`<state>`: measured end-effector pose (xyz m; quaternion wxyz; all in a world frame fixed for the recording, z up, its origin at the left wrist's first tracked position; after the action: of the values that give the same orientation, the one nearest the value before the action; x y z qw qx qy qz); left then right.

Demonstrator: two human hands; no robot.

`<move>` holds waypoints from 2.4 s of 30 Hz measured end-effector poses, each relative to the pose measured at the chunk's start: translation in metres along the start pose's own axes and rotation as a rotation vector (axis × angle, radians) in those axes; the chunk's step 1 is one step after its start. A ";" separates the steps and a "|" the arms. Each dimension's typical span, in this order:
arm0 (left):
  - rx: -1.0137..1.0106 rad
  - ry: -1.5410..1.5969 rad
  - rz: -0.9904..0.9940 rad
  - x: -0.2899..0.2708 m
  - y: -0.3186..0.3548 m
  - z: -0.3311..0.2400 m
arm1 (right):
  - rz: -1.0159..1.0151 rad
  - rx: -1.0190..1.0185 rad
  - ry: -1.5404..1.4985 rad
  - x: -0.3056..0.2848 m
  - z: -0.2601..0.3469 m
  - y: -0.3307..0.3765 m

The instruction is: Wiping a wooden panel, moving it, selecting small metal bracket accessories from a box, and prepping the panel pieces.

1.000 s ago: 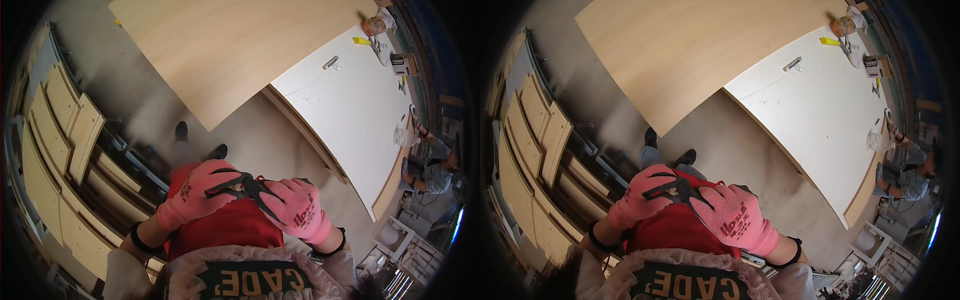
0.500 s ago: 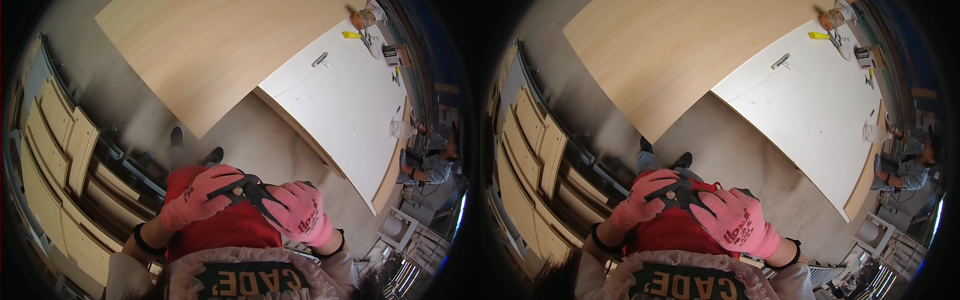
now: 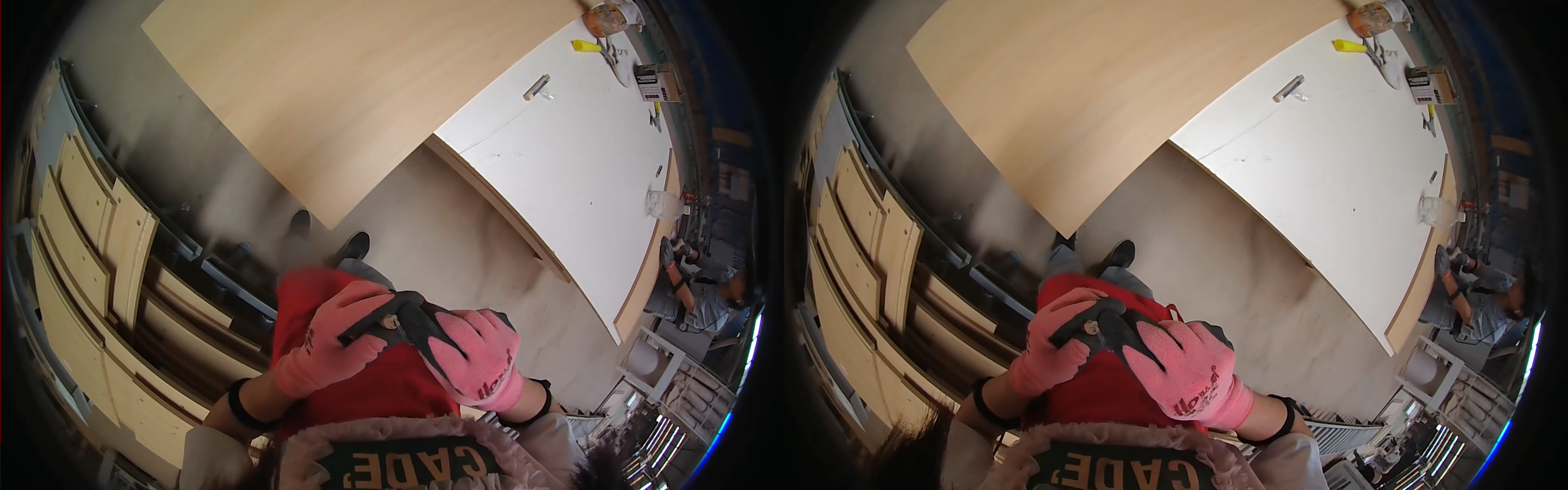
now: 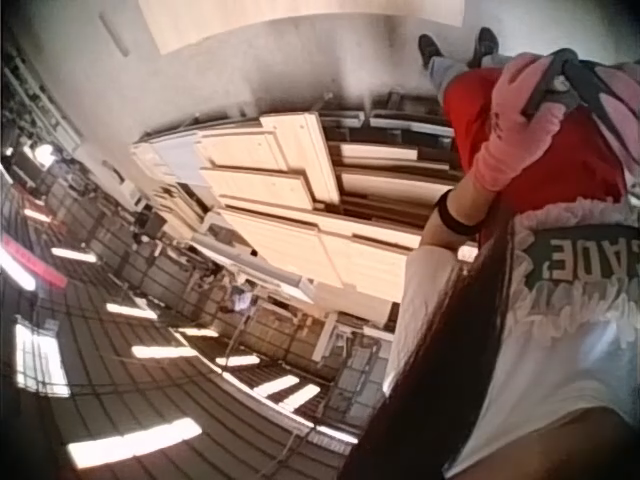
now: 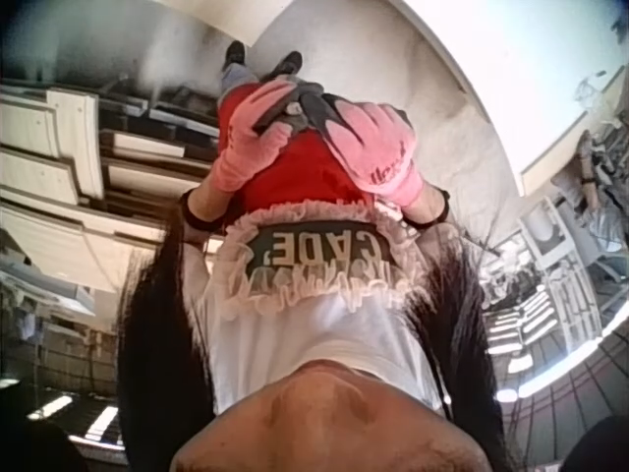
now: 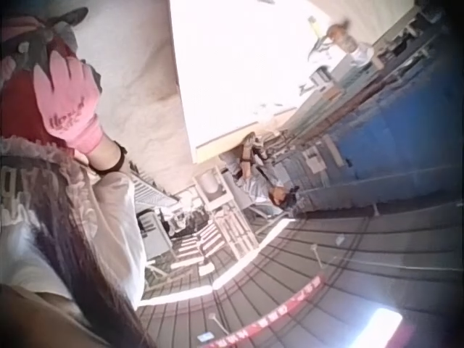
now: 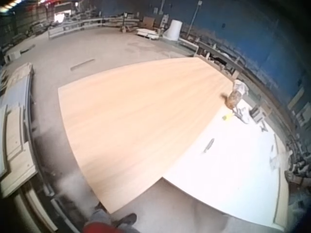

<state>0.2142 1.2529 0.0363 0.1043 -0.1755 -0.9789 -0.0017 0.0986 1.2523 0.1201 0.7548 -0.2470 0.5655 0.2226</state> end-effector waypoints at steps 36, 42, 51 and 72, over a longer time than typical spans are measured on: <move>-0.402 -0.193 0.210 -0.100 -0.031 0.124 | -0.145 1.185 -1.460 0.230 -0.016 0.009; -0.326 -0.220 0.229 -0.100 -0.033 0.123 | -0.157 1.188 -1.413 0.228 -0.018 0.005; -0.339 -0.222 0.273 -0.101 -0.031 0.126 | -0.164 1.218 -1.354 0.224 -0.020 0.003; -0.264 -0.212 0.257 -0.104 -0.029 0.128 | 0.035 1.141 -0.820 0.207 -0.025 -0.002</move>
<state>0.2734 1.1949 -0.1089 -0.0237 -0.3104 -0.9452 -0.0982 0.1352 1.2467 -0.0851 0.9152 0.3006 0.2674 -0.0216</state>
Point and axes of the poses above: each hand's wrist, its own y-axis away from the middle knuckle, its own x-axis out of the palm, z = x × y, the point moved 8 cm from there along -y, towards the middle knuckle, and after that the axes turned 10 degrees about y, right-handed, at the moved point
